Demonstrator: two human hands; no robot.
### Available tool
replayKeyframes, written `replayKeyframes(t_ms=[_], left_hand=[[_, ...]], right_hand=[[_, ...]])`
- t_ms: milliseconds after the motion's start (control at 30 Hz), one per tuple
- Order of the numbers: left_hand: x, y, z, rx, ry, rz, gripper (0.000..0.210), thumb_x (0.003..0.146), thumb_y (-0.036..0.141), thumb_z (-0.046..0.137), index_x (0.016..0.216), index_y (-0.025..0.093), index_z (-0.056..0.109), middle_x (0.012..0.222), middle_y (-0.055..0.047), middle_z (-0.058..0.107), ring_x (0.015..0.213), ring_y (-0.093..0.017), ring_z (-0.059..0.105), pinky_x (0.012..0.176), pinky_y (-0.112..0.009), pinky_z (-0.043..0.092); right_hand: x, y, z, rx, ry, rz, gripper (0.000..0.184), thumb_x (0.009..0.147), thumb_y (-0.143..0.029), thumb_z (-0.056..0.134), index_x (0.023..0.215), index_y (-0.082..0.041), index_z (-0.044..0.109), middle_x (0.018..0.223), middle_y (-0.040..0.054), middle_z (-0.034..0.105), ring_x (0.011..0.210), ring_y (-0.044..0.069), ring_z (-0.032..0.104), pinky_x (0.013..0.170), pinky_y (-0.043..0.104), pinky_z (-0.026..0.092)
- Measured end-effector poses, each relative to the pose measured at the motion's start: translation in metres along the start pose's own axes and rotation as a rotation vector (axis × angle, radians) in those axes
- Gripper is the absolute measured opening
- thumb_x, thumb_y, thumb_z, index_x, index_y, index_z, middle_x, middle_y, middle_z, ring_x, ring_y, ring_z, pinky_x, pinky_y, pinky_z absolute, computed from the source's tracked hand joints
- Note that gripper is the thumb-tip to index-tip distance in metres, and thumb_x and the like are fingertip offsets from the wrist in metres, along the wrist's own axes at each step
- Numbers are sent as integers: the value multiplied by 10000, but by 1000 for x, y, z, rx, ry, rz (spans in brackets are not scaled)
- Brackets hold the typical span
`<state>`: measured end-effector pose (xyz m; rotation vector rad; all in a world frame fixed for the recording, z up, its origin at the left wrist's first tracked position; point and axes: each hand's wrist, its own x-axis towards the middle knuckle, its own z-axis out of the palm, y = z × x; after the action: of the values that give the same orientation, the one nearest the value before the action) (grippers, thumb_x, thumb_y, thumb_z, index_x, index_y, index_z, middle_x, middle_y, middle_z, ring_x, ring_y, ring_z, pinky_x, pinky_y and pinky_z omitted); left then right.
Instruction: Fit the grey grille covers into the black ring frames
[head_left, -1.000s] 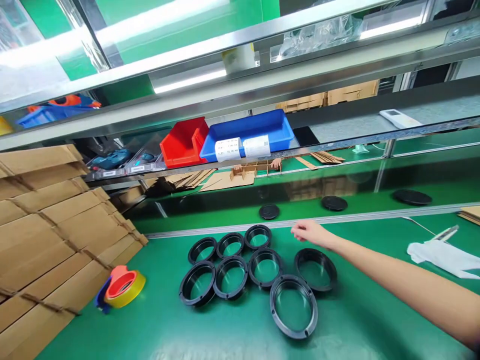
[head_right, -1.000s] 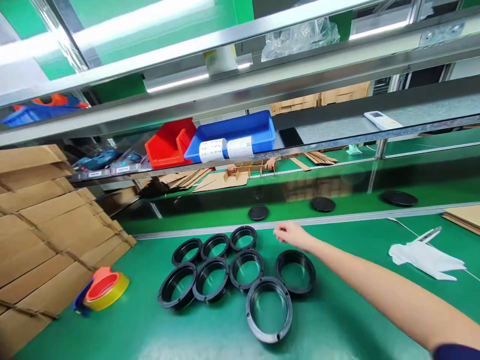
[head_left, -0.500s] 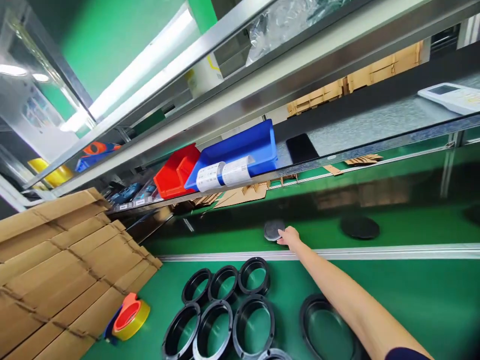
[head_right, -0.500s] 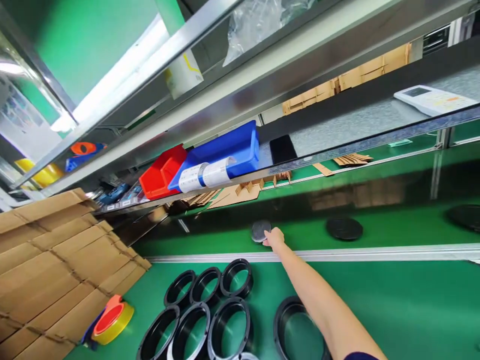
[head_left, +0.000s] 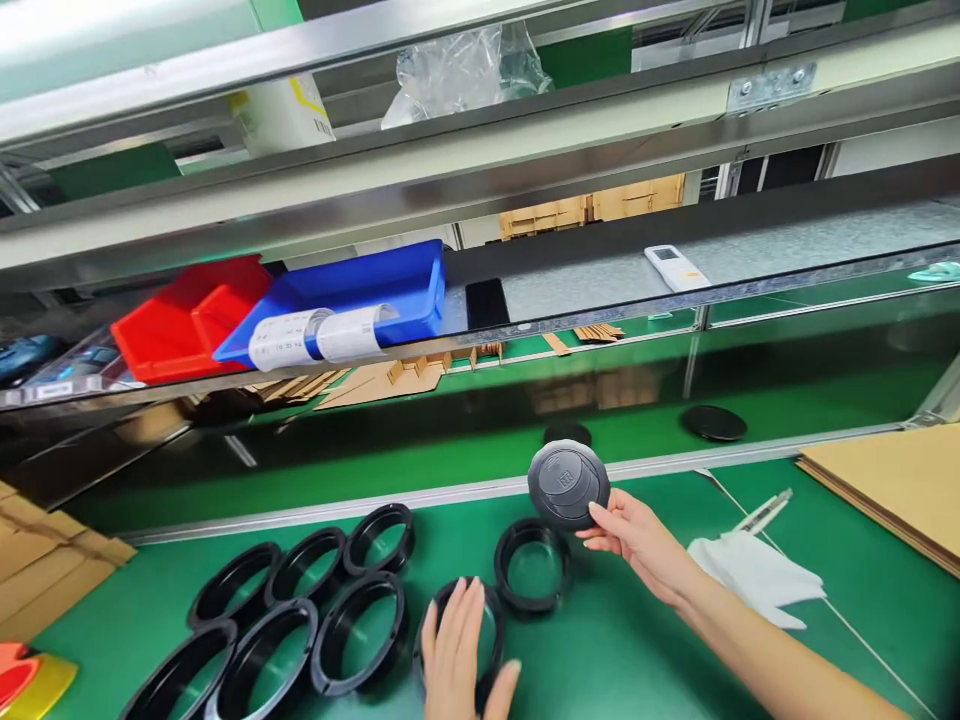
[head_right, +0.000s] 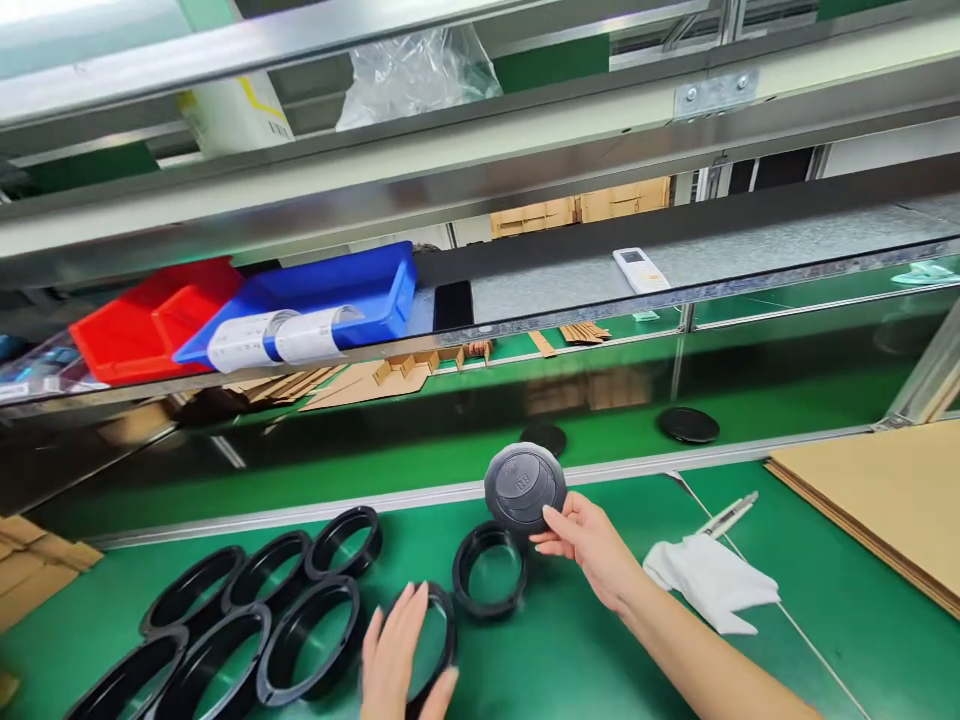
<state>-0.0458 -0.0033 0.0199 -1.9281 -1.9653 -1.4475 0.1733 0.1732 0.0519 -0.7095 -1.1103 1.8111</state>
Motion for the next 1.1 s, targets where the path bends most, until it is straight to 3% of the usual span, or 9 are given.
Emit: replayKeyframes(t_ms=[167,267,367,433,500,633,733,900,1100], left_hand=[[46,52,40,-1028,-20,-393,655,884,454,676,1467,380,387,1589,-24,341,1494,-264,249,1230,-449,241],[53,65,53,-1556,-245,-601,739,824,669,647,1424,272,477,1477,-98,497,1440,-312,351,1199,-469,289],[43,58,62,-1837,-553,-775,1039,629,858,663,1367,136,552,1404,-175,555,1371,-370,436,1197,-466,274],[37,49,62,-1933,-662,-795,1086,621,860,659,1397,112,522,1440,-194,517,1351,-375,461,1209,-470,231],[36,42,58,-1994,-617,-759,947,709,787,653,1390,140,536,1440,-176,525,1350,-365,469,1220,-482,186],[42,34,48,-2097,-557,-688,729,798,734,604,1311,216,614,1435,-107,548,1428,-379,354,1221,-564,124],[41,33,44,-2120,-618,-700,670,833,725,566,1294,243,628,1445,-65,544,1457,-371,296,1213,-600,124],[36,35,40,-2100,-620,-807,655,828,712,595,1282,242,637,1448,-51,540,1459,-354,291,1203,-608,166],[36,41,42,-2062,-466,-966,469,841,622,658,1159,279,702,1295,-36,655,1407,-297,393,1204,-555,210]], right_hand=[[-62,-1,18,111,-22,48,431,805,-484,860,896,-155,598,937,63,690,874,173,702,715,207,612],[-88,13,40,200,-12,91,432,816,-483,851,997,-147,649,974,62,674,886,179,698,722,217,610],[-104,37,56,255,-3,151,490,804,-527,843,1059,-149,665,999,71,671,846,179,693,686,229,603],[-108,49,58,172,-9,216,562,861,-662,713,1011,-122,677,953,110,680,783,196,686,640,262,593],[-104,52,50,-58,47,168,667,915,-765,522,887,-115,670,856,132,672,718,215,661,625,312,574],[-85,35,30,-706,293,-439,483,988,-645,482,1043,-220,703,1039,105,624,1010,285,582,919,467,492],[-71,23,31,-953,186,-688,348,1043,-514,420,1204,-367,691,1289,70,513,1238,309,420,1065,551,364],[-57,30,41,-1018,99,-696,372,1057,-490,380,1233,-374,687,1404,70,416,1315,343,309,1090,623,311],[-58,31,35,-1044,16,-629,484,1055,-562,312,1161,-328,722,1456,61,399,1386,365,223,1142,647,240]])
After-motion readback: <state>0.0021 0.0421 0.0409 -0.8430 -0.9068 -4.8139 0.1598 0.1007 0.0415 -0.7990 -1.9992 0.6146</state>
